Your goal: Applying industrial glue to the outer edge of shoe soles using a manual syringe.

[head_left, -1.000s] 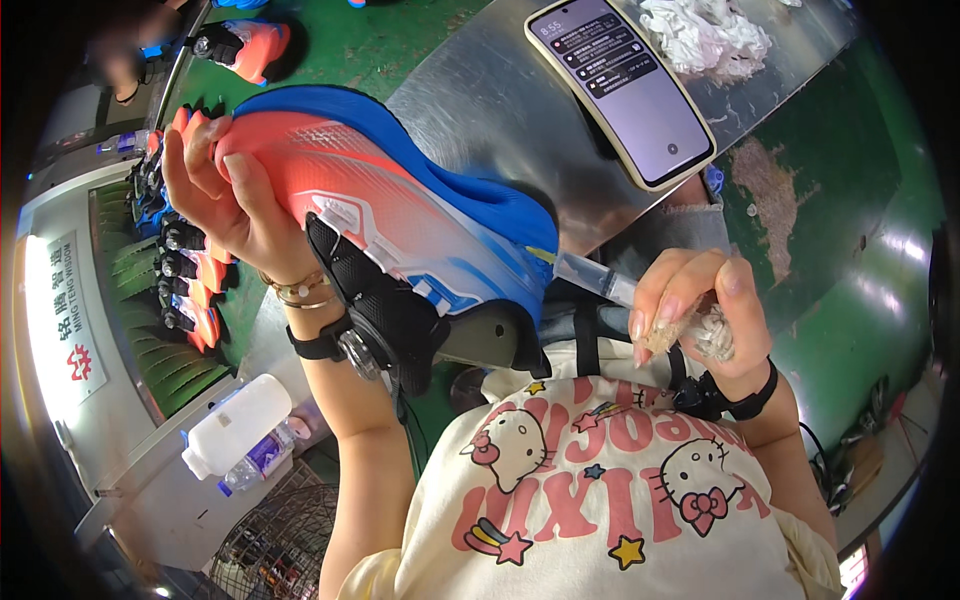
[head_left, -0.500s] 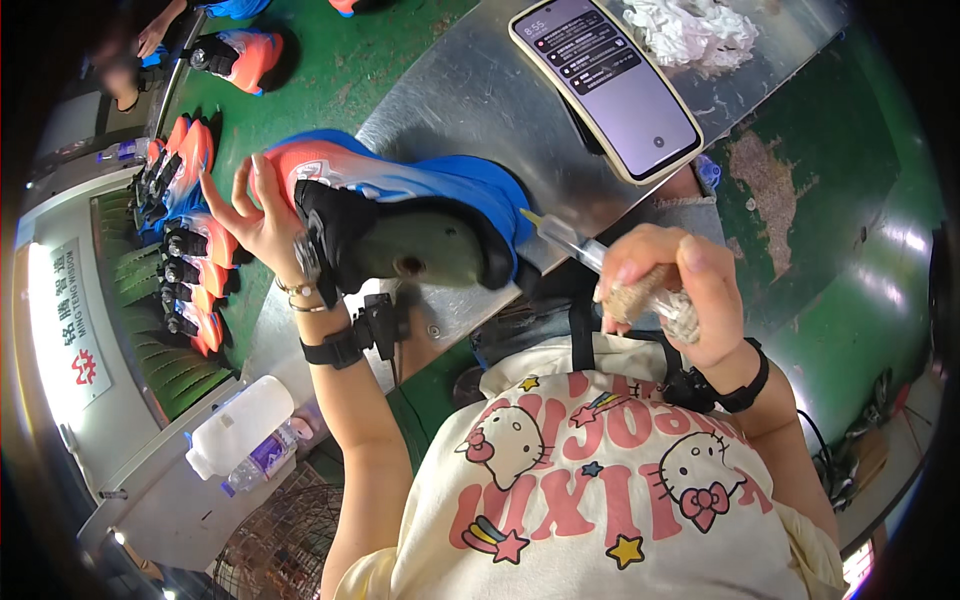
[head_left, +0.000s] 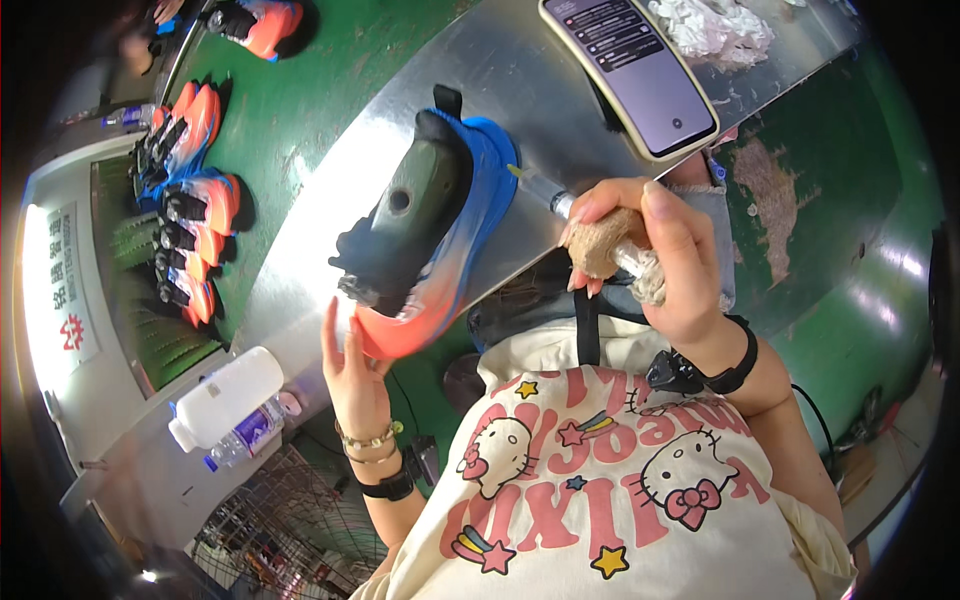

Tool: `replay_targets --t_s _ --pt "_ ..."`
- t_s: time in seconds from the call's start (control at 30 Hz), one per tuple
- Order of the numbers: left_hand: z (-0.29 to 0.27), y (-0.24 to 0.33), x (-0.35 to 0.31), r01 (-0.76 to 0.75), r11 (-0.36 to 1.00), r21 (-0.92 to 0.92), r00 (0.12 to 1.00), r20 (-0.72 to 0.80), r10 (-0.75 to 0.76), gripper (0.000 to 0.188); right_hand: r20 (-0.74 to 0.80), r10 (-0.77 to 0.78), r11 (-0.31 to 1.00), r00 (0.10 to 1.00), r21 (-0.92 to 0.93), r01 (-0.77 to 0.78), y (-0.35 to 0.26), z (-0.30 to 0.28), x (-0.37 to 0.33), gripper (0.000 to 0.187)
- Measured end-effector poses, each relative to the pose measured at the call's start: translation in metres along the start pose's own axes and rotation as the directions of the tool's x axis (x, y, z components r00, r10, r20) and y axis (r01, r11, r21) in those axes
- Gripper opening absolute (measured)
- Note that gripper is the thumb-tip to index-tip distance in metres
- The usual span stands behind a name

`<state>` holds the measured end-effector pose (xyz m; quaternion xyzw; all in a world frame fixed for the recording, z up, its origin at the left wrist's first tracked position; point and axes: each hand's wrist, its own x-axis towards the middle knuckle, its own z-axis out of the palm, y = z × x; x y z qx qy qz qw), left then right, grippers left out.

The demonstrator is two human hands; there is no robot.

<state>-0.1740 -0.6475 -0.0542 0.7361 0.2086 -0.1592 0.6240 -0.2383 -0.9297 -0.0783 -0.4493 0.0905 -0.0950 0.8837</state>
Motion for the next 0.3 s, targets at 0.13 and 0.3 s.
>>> replay_targets --t_s 0.13,0.3 --pt "0.001 -0.015 -0.025 0.169 0.984 0.052 0.95 0.256 -0.177 0.042 -0.017 0.047 0.999 0.999 -0.001 -0.047 -0.003 0.003 -0.003 0.042" --pt "0.016 -0.028 -0.029 0.284 0.959 -0.008 0.796 0.56 -0.231 0.071 -0.015 0.104 0.994 0.994 -0.016 -0.105 -0.011 0.004 -0.01 0.044"
